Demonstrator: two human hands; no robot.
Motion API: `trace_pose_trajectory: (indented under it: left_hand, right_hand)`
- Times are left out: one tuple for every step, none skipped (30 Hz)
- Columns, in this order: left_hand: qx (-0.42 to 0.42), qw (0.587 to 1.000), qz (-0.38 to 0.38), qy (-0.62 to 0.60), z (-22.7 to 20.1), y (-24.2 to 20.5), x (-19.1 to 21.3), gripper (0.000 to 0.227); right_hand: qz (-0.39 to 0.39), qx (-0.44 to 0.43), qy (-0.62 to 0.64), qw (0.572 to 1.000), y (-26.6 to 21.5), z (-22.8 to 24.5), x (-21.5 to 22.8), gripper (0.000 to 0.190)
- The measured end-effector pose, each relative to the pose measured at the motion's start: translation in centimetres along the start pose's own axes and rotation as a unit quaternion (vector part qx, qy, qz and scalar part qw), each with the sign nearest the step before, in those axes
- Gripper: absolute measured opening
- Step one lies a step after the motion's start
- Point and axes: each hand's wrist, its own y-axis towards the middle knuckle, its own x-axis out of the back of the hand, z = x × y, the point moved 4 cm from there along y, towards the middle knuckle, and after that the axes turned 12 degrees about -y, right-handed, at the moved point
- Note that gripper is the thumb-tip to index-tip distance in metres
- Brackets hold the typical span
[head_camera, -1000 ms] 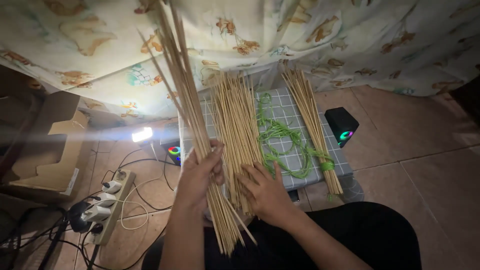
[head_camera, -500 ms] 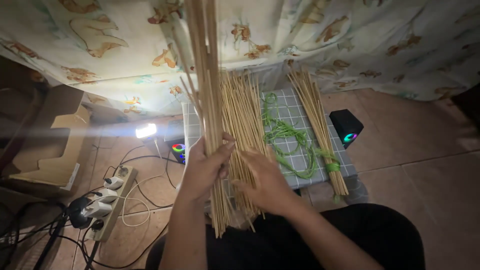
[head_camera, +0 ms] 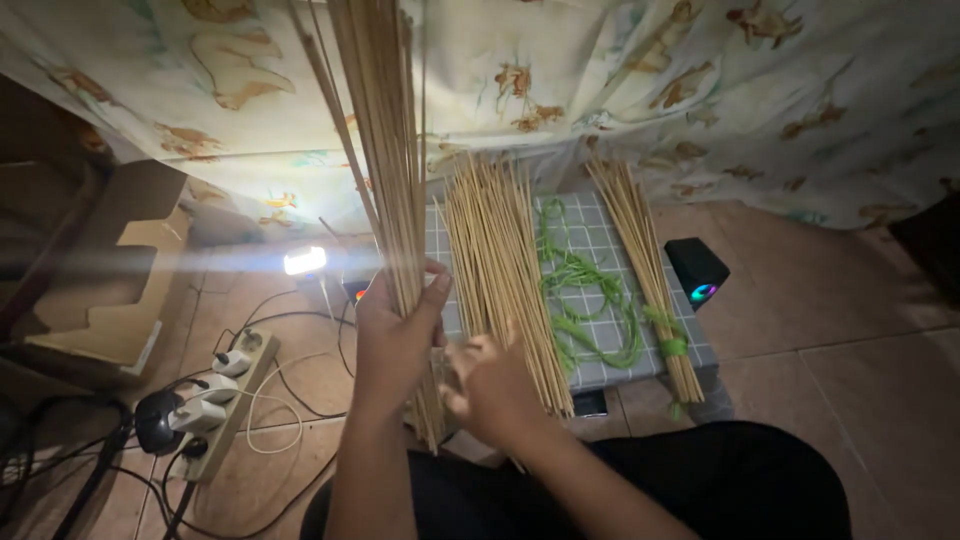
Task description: A person sitting on the floor efficiently gathers wooden sticks into bundles and ties them with green plastic strips.
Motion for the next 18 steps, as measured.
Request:
trace_pose_trajectory:
  left_hand:
    - [0.004,1.000,-0.011,0.013,0.4,-0.2,0.4,0.023]
    - [0.007,1.000,-0.010,0.013,0.5,-0.4,0.6,0.023]
    - [0.003,1.000,-0.010,0.011,0.5,-0.3,0.6,0.022]
    - [-0.001,1.000,-0.009,0.010,0.4,-0.2,0.6,0.021]
    - [-0.005,1.000,-0.007,0.007,-0.6,-0.3,0.6,0.021]
    - [-0.011,1.000,-0.015,0.023,-1.5,-0.4,0.6,0.023]
    - [-0.011,0.999,-0.026,0.040,-2.2,-0.9,0.9,0.024]
    - [-0.009,0.999,-0.026,0.039,-2.3,-1.1,0.9,0.024]
    - [-0.043,0.998,-0.027,0.027,-2.6,-1.4,0.9,0.026]
    - [-0.076,0.997,-0.028,0.016,-3.0,-1.7,0.9,0.029]
    - [-0.076,0.997,-0.030,0.016,-2.9,-2.0,0.6,0.029]
    - [-0.081,0.996,-0.030,-0.010,-3.0,-2.2,0.3,0.023]
    - [-0.085,0.995,-0.031,-0.035,-3.0,-2.4,0.0,0.018]
    - [-0.086,0.995,-0.032,-0.034,-3.2,-2.9,-0.3,0.018]
    - [-0.101,0.994,-0.028,-0.022,-3.5,-3.3,-0.6,0.019]
    - [-0.117,0.993,-0.024,-0.010,-3.8,-3.7,-1.0,0.020]
    - [-0.113,0.993,-0.024,-0.009,-2.5,-3.0,-1.2,0.020]
    - [-0.179,0.983,-0.029,0.038,-1.7,-2.4,-1.4,0.016]
  right_hand:
    - [0.012,0.026,-0.022,0.999,-0.6,0.8,-0.3,0.047]
    - [0.015,0.025,-0.021,0.999,-0.9,1.0,-1.1,0.047]
    - [-0.041,0.025,-0.009,0.999,-0.8,0.9,-1.3,0.038]
    - [-0.098,0.025,0.004,0.995,-0.7,0.8,-1.4,0.031]
    - [-0.102,0.024,0.000,0.995,-1.0,0.3,-0.3,0.031]
    - [-0.093,-0.032,0.111,0.989,-1.2,-0.8,0.6,0.024]
    - [-0.076,-0.086,0.222,0.968,-1.9,-1.6,1.1,0.021]
    - [-0.075,-0.087,0.221,0.969,-2.3,-1.9,2.6,0.021]
    - [-0.103,-0.145,0.346,0.921,-2.9,-2.7,4.1,0.026]
    - [-0.129,-0.201,0.462,0.854,-3.6,-3.5,5.3,0.032]
    - [-0.129,-0.200,0.462,0.854,-3.7,-4.1,5.6,0.032]
    - [-0.190,-0.182,0.536,0.802,-3.9,-4.9,6.2,0.026]
    - [-0.249,-0.162,0.603,0.740,-4.2,-5.6,6.8,0.021]
    - [-0.248,-0.161,0.603,0.741,-4.8,-6.0,7.4,0.021]
    - [-0.295,-0.109,0.598,0.737,-5.3,-6.4,8.5,0.020]
    - [-0.340,-0.057,0.591,0.730,-5.9,-6.8,9.6,0.019]
    - [-0.338,-0.060,0.591,0.730,-5.7,-6.6,9.9,0.019]
    - [-0.376,-0.027,0.568,0.732,-5.6,-6.3,10.6,0.020]
